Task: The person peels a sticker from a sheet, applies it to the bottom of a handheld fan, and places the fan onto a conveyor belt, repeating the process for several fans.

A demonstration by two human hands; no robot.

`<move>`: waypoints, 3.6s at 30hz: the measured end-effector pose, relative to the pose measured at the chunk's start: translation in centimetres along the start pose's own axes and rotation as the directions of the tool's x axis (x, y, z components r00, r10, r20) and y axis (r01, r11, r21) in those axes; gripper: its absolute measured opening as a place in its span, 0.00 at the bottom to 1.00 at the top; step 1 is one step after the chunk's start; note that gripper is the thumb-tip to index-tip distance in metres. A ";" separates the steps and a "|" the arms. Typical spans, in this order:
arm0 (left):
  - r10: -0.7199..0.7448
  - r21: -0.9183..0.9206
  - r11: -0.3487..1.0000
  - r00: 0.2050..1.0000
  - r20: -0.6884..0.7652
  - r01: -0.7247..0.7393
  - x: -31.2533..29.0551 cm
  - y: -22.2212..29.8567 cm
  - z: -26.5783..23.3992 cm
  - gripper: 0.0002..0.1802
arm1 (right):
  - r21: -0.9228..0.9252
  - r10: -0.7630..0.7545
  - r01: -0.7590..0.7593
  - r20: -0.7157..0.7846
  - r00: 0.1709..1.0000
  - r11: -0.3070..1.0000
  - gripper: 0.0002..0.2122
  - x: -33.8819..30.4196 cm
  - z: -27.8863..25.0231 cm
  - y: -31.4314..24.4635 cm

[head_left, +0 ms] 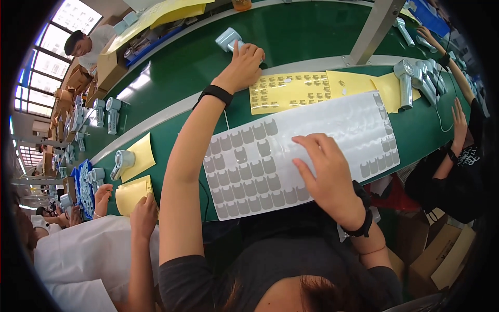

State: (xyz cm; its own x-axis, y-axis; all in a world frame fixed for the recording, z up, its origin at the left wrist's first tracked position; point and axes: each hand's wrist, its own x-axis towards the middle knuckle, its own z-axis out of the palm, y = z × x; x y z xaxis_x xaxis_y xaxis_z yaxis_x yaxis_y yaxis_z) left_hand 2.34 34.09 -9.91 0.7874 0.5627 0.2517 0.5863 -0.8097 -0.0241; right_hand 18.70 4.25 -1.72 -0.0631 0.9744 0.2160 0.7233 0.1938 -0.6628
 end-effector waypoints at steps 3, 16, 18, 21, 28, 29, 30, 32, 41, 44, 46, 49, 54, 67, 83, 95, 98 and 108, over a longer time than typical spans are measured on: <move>-0.005 -0.057 0.998 0.998 -0.060 0.002 -1.2 -0.9 -0.2 0.21 | -0.014 0.016 -0.016 -0.016 1.000 1.000 0.13 -2.2 -0.2 1.8; -0.225 -0.385 0.908 0.967 -0.117 0.165 -4.4 2.9 -2.7 0.28 | 0.052 -0.030 0.039 -0.176 0.984 0.998 0.09 -7.7 2.4 4.9; -0.207 -0.365 0.918 0.972 -0.108 0.155 -4.4 3.8 -3.2 0.27 | 0.094 -0.001 0.018 -0.180 0.984 0.995 0.10 -7.9 2.5 5.1; -0.168 -0.331 0.935 0.981 -0.095 0.128 -4.2 4.5 -3.3 0.26 | 0.104 -0.060 0.080 -0.189 0.980 0.991 0.10 -8.0 2.2 5.3; -0.211 -0.304 0.937 0.972 -0.106 0.170 -4.3 5.3 -1.9 0.24 | 0.042 -0.065 0.076 -0.225 0.972 0.996 0.11 -8.0 2.2 5.0; -0.211 -0.304 0.937 0.972 -0.105 0.170 -4.3 5.3 -1.8 0.24 | 0.027 -0.080 0.088 -0.225 0.971 0.996 0.11 -8.0 2.2 5.0; -0.213 -0.302 0.938 0.971 -0.108 0.172 -4.2 5.2 -1.8 0.24 | 0.028 -0.078 0.087 -0.225 0.971 0.996 0.11 -8.1 2.1 5.0; -0.217 -0.301 0.938 0.969 -0.117 0.173 -4.1 5.3 -1.7 0.25 | 0.142 -0.016 0.046 -0.205 0.979 0.989 0.11 -8.2 1.7 5.2; -0.264 -0.291 0.933 0.953 -0.147 0.214 -4.5 4.1 -2.0 0.24 | -0.015 -0.171 0.172 -0.248 0.954 0.985 0.09 -7.8 2.4 5.4; -0.256 -0.254 0.947 0.940 -0.225 0.197 -5.0 2.3 -1.9 0.23 | 0.072 -0.104 0.121 -0.199 0.974 0.990 0.09 -8.0 2.2 5.3; -0.311 -0.253 0.936 0.911 -0.272 0.244 -4.9 1.6 -1.8 0.22 | 0.096 -0.079 0.099 -0.191 0.978 0.990 0.09 -8.4 2.0 5.2; -0.416 -0.202 0.909 0.840 -0.348 0.366 -6.7 -1.8 -2.8 0.21 | 0.066 -0.060 0.073 -0.186 0.981 0.995 0.08 -8.5 2.2 4.9; -0.654 0.187 0.621 0.634 -0.412 0.761 -10.6 -9.7 -4.4 0.19 | 0.009 -0.070 0.073 -0.192 0.979 0.997 0.07 -8.4 2.3 5.2; -0.954 -0.076 -0.129 -0.145 -0.262 0.989 -27.3 -20.7 -3.4 0.27 | 0.064 -0.060 0.072 -0.165 0.984 0.995 0.06 -8.1 2.3 5.1; -0.789 -0.824 0.566 0.298 -0.537 0.012 -10.8 -3.9 -10.0 0.18 | 0.255 0.082 -0.053 -0.105 0.991 0.966 0.04 -7.8 1.0 4.4; -0.074 -0.619 0.729 0.866 -0.495 -0.291 -7.3 18.2 -9.1 0.34 | 0.877 0.281 -0.143 0.009 0.960 0.459 0.08 -3.7 -4.9 0.7; 0.037 -0.549 0.755 0.859 -0.510 -0.359 -7.3 19.9 -8.5 0.36 | 0.886 0.325 -0.130 -0.024 0.946 0.445 0.11 -2.2 -5.3 0.3; -0.031 -0.592 0.730 0.848 -0.529 -0.342 -7.6 20.6 -7.9 0.36 | 0.906 0.364 -0.114 -0.047 0.930 0.408 0.25 -1.0 -4.7 -0.5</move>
State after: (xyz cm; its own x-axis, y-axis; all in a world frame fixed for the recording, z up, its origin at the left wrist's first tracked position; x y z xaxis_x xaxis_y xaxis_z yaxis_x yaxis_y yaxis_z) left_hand 6.99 11.82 -4.70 0.5492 0.4145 0.7257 0.0457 -0.8819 0.4691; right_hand 21.64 2.68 1.73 0.2365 0.9716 -0.0069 -0.3204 0.0713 -0.9446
